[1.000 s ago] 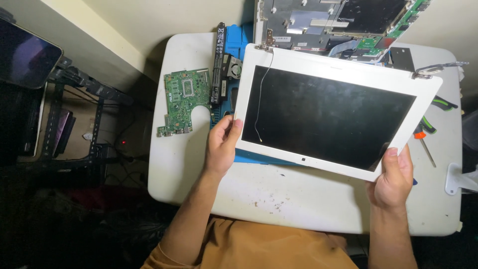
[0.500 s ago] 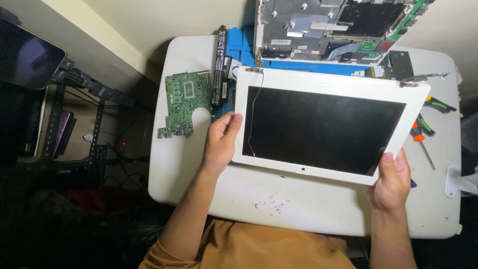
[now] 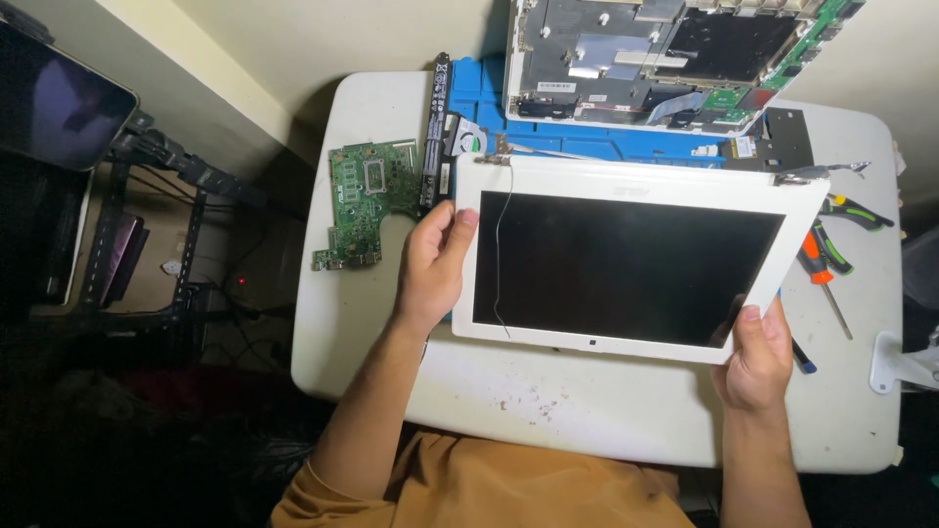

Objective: Assembling a laptop screen by connecting internal display cables and fitting the plastic bezel onto the frame.

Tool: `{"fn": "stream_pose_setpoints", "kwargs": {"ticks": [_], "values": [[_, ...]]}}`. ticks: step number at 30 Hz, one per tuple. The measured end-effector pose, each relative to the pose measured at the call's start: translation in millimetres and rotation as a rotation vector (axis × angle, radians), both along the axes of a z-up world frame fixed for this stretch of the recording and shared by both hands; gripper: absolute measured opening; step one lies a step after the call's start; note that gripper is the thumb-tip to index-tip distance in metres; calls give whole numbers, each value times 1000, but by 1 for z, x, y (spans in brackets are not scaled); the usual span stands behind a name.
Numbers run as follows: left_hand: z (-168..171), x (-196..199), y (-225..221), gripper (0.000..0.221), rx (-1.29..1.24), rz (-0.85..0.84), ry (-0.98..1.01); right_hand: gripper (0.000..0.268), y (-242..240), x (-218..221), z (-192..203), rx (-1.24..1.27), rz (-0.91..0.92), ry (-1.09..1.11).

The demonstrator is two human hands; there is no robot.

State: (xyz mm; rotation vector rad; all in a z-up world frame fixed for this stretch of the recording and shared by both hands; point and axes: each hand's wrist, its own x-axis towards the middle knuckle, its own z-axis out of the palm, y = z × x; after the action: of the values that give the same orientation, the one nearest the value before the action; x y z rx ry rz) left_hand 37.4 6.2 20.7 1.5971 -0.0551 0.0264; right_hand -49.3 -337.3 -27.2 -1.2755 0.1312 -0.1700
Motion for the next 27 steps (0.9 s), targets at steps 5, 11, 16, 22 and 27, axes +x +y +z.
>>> {"fn": "stream_pose_setpoints", "kwargs": {"ticks": [5, 11, 16, 22, 27], "values": [[-2, 4, -5, 32, 233, 132, -27, 65, 2, 10, 5, -53, 35, 9], [-16, 9, -10, 31, 132, 211, -275, 12, -3, 33, 13, -573, -144, 38], [-40, 13, -12, 32, 91, 325, -324, 37, 57, 45, 85, -1082, -670, -460], [-67, 14, -14, 31, 160, 375, -424, 38, 106, 65, 124, -1388, -158, -812], [-77, 14, -11, 31, 144, 342, -440, 28, 145, 88, 145, -1504, 4, -758]]}}
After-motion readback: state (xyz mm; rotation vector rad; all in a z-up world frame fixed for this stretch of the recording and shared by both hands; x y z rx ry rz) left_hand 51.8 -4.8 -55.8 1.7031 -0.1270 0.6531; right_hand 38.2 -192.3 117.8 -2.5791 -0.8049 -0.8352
